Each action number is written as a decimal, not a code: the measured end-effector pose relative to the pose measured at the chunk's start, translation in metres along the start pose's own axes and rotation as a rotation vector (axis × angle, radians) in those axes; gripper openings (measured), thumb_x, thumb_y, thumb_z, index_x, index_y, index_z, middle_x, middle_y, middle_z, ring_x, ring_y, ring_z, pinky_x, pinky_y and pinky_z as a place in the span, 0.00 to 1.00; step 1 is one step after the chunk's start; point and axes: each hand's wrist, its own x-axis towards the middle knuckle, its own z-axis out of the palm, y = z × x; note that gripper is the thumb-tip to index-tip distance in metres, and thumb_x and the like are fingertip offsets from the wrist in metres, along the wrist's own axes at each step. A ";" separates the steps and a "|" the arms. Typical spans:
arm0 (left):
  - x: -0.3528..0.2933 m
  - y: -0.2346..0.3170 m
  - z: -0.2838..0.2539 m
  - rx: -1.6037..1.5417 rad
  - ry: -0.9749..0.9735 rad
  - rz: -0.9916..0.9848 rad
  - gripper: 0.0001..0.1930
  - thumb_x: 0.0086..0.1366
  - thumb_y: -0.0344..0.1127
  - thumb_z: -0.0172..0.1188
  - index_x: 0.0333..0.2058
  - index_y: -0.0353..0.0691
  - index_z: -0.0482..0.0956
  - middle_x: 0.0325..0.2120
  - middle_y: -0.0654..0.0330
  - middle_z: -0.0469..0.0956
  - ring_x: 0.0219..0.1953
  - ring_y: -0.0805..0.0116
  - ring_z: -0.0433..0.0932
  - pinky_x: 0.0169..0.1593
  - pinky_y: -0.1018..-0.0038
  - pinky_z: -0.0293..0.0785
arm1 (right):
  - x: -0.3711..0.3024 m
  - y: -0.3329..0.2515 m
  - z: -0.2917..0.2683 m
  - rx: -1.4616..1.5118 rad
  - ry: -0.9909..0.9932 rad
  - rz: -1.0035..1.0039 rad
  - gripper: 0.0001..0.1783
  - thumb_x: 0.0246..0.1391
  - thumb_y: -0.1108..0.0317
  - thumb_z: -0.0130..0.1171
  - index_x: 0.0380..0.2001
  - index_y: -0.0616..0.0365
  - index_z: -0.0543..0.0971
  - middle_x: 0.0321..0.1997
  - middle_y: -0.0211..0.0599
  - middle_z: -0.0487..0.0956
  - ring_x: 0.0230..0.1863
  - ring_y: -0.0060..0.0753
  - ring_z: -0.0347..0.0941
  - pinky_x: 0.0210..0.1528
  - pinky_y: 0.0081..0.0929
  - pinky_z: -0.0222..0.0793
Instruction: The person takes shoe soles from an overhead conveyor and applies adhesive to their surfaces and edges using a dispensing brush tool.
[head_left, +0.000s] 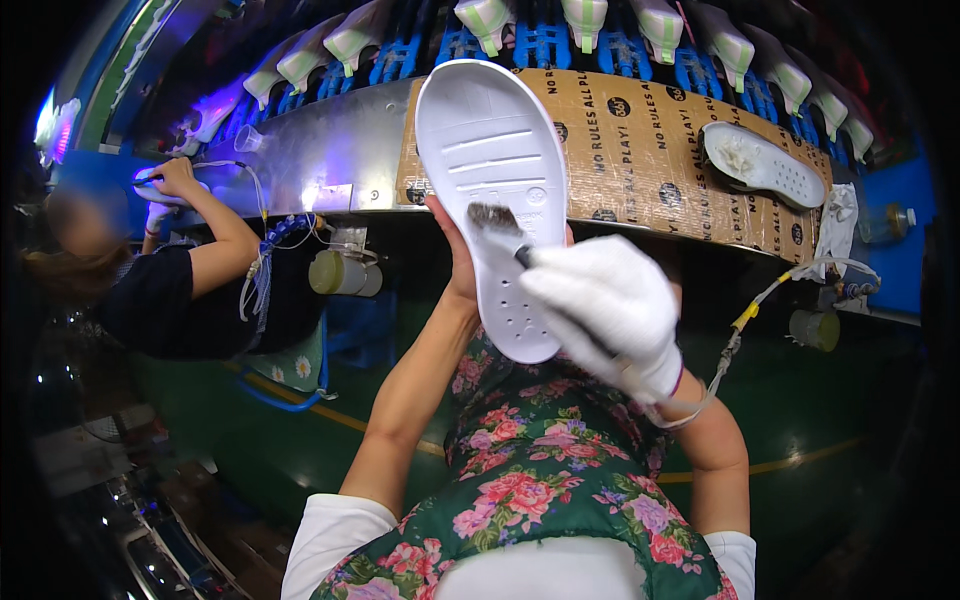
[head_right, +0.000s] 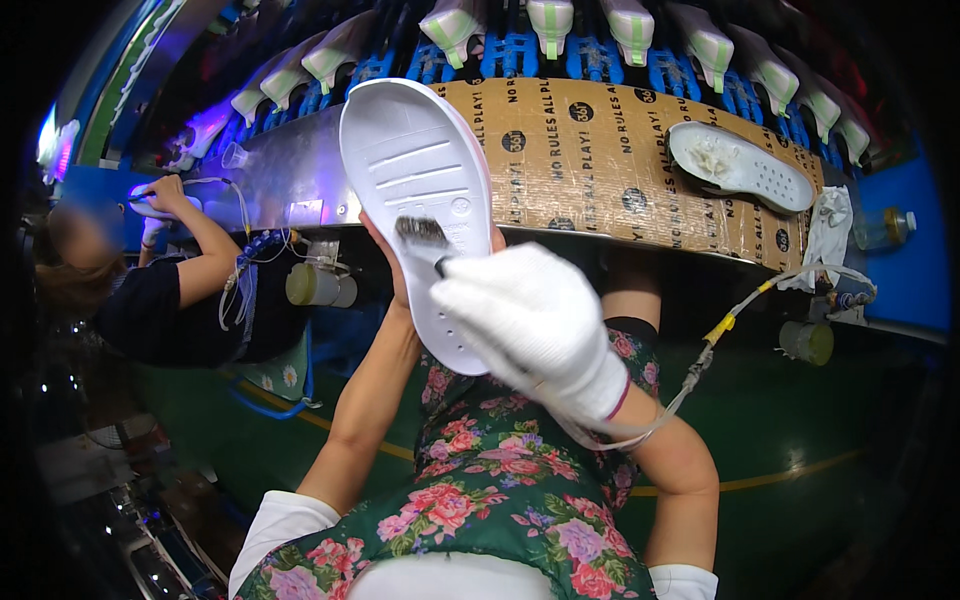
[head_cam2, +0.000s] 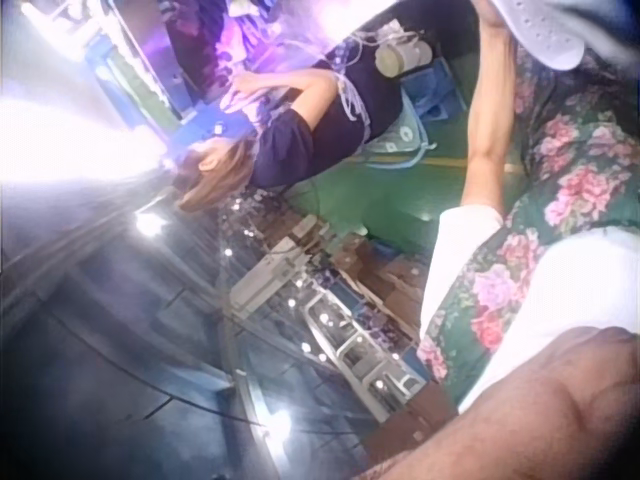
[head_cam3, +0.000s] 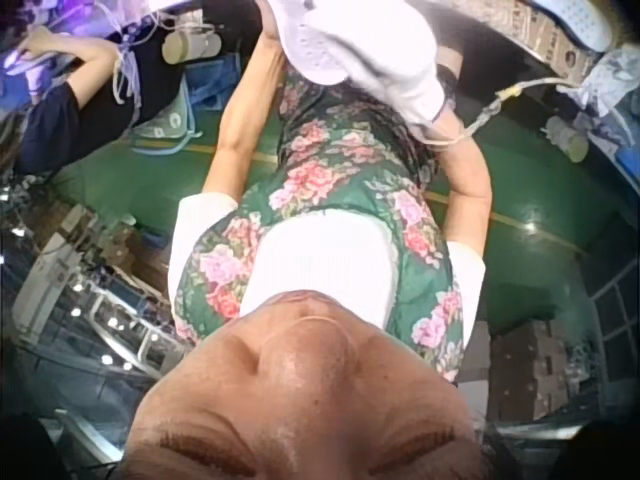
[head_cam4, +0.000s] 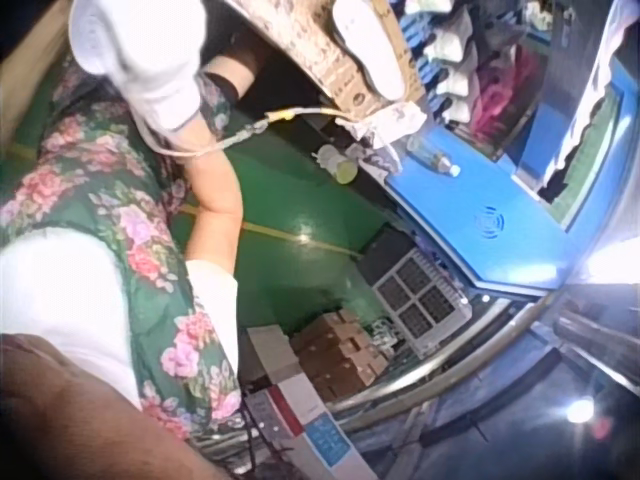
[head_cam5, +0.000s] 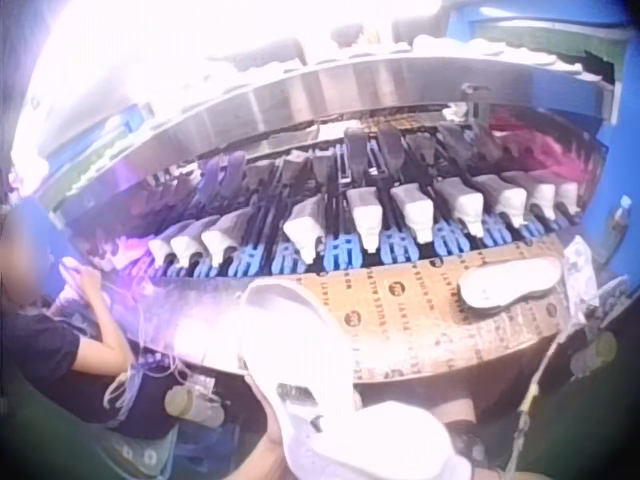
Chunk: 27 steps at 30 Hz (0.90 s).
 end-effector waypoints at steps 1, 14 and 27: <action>0.005 0.002 -0.006 0.083 -0.293 -0.086 0.64 0.51 0.93 0.30 0.68 0.39 0.62 0.52 0.41 0.76 0.45 0.44 0.82 0.47 0.50 0.83 | -0.008 -0.003 0.008 -0.010 -0.025 -0.019 0.18 0.45 0.77 0.73 0.42 0.59 0.86 0.41 0.43 0.86 0.38 0.42 0.84 0.40 0.35 0.79; 0.028 0.015 -0.010 0.051 -0.675 -0.165 0.69 0.40 0.97 0.43 0.57 0.32 0.70 0.42 0.39 0.77 0.41 0.41 0.80 0.46 0.50 0.79 | -0.020 -0.002 0.016 0.381 -0.076 0.069 0.20 0.42 0.80 0.72 0.42 0.60 0.85 0.37 0.41 0.85 0.33 0.41 0.83 0.33 0.32 0.75; 0.040 0.015 -0.002 -0.088 -0.678 -0.137 0.65 0.40 0.93 0.53 0.51 0.27 0.71 0.37 0.45 0.78 0.43 0.52 0.79 0.50 0.56 0.76 | -0.034 -0.005 0.018 0.299 -0.055 0.219 0.15 0.44 0.77 0.73 0.38 0.55 0.86 0.35 0.36 0.85 0.33 0.41 0.83 0.36 0.35 0.78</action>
